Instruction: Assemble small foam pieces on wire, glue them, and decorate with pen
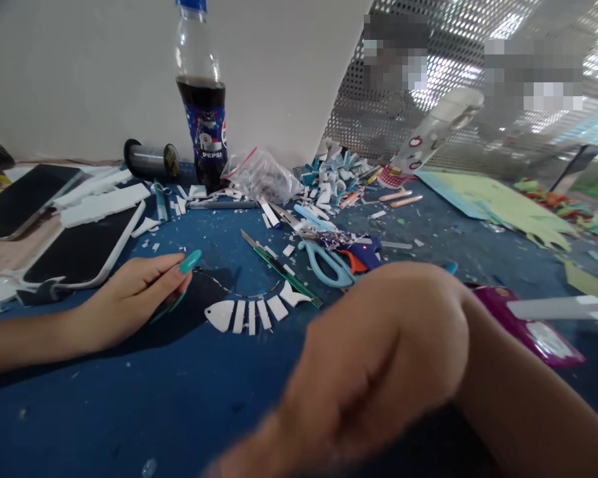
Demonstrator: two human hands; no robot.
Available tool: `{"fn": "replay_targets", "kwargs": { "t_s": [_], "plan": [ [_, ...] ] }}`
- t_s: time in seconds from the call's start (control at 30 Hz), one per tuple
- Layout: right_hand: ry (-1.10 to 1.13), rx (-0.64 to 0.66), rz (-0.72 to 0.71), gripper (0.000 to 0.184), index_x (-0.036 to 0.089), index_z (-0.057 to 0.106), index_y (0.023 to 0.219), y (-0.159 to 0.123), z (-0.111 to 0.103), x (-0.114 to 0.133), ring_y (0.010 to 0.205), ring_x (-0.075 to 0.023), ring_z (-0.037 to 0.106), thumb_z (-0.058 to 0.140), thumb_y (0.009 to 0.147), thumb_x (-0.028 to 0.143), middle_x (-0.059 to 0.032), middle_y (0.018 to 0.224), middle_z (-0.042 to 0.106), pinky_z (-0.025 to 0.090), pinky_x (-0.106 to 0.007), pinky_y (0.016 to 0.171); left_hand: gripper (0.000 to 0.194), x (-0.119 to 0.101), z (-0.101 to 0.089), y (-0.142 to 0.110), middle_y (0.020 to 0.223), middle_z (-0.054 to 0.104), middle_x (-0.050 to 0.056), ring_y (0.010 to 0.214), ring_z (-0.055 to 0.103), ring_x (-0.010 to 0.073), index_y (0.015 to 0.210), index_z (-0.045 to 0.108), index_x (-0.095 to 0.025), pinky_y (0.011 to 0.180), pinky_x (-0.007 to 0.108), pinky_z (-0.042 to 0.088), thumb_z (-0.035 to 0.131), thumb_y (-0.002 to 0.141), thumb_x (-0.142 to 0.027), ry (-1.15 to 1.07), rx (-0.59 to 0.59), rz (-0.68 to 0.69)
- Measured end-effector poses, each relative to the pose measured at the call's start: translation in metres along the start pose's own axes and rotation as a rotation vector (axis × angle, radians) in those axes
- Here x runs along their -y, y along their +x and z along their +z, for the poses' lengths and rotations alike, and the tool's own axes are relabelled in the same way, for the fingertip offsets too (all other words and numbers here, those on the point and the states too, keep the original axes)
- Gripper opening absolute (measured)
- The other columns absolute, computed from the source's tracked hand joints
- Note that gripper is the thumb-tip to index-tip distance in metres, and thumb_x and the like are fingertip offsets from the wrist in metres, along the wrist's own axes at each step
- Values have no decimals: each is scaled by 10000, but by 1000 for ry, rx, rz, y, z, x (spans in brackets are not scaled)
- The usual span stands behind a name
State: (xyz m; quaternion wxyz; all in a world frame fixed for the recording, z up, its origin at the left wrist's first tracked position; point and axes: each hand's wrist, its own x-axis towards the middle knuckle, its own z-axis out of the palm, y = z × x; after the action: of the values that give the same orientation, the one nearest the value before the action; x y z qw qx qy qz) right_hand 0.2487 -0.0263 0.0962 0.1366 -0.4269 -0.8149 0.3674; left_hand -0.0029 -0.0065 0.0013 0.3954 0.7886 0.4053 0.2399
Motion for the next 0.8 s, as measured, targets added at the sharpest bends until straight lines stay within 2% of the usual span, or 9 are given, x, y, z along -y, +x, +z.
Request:
{"fn": "replay_targets", "kwargs": {
  "t_s": [0.03,0.07,0.13,0.17,0.37,0.43,0.53,0.63,0.8],
  "plan": [
    [95,178,-52,303,294,678,1096,2,1,-2,1087,-178,639,576,848,436,9,1179,679,520,-305,838,377,0,0,0,500,427,-58,438,368,63,620,430,-188,412,185,297,333,954,-331,-7,-4,4],
    [185,208,-112,286,322,649,1144,5,2,-4,1062,-157,650,519,898,389,10,1185,674,533,-304,858,375,-1,-1,0,500,427,-58,435,367,63,622,431,-189,408,186,298,334,955,-332,-18,-10,10],
    [263,-205,-99,349,301,558,1241,12,11,-11,1075,-148,631,558,894,339,-29,1180,656,530,-305,914,373,-1,-1,0,504,435,-56,432,374,63,631,440,-189,409,187,308,338,960,-332,-44,-18,32],
    [208,-275,-75,429,256,542,1246,16,18,-14,1128,-176,597,640,838,347,-62,1219,623,513,-324,955,372,-1,-1,0,509,444,-55,434,382,62,637,447,-189,415,187,319,335,964,-327,-57,-21,47],
    [-30,-151,29,694,193,462,1342,27,64,-20,1305,-290,381,715,750,451,-120,1364,477,367,-483,1057,339,-2,-4,-5,557,468,-53,469,419,57,678,475,-193,450,180,353,337,974,-284,-106,-50,175],
    [-34,-137,16,564,186,554,1232,28,72,-20,1244,-285,412,695,767,472,-108,1247,564,367,-472,1023,335,-1,-4,-6,566,465,-54,476,421,57,682,474,-195,454,176,357,335,976,-276,-116,-50,187],
    [28,-142,-80,272,179,638,900,31,77,-24,984,-203,527,628,840,444,-52,954,654,381,-393,941,333,0,-3,-6,572,466,-54,482,415,57,690,474,-198,459,172,360,334,980,-283,-140,-65,177],
    [139,-211,-151,303,174,584,724,32,79,-30,782,-140,515,531,916,402,-12,741,606,396,-318,812,330,0,-3,-5,571,470,-57,482,405,57,699,471,-200,451,167,358,339,981,-309,-182,-84,152],
    [482,-326,-143,395,176,507,674,30,86,-30,581,-74,480,380,983,387,20,639,520,387,-230,556,331,-1,-2,-5,573,469,-55,478,416,53,704,474,-193,444,167,365,339,980,-315,-180,-40,113]
  ]
}}
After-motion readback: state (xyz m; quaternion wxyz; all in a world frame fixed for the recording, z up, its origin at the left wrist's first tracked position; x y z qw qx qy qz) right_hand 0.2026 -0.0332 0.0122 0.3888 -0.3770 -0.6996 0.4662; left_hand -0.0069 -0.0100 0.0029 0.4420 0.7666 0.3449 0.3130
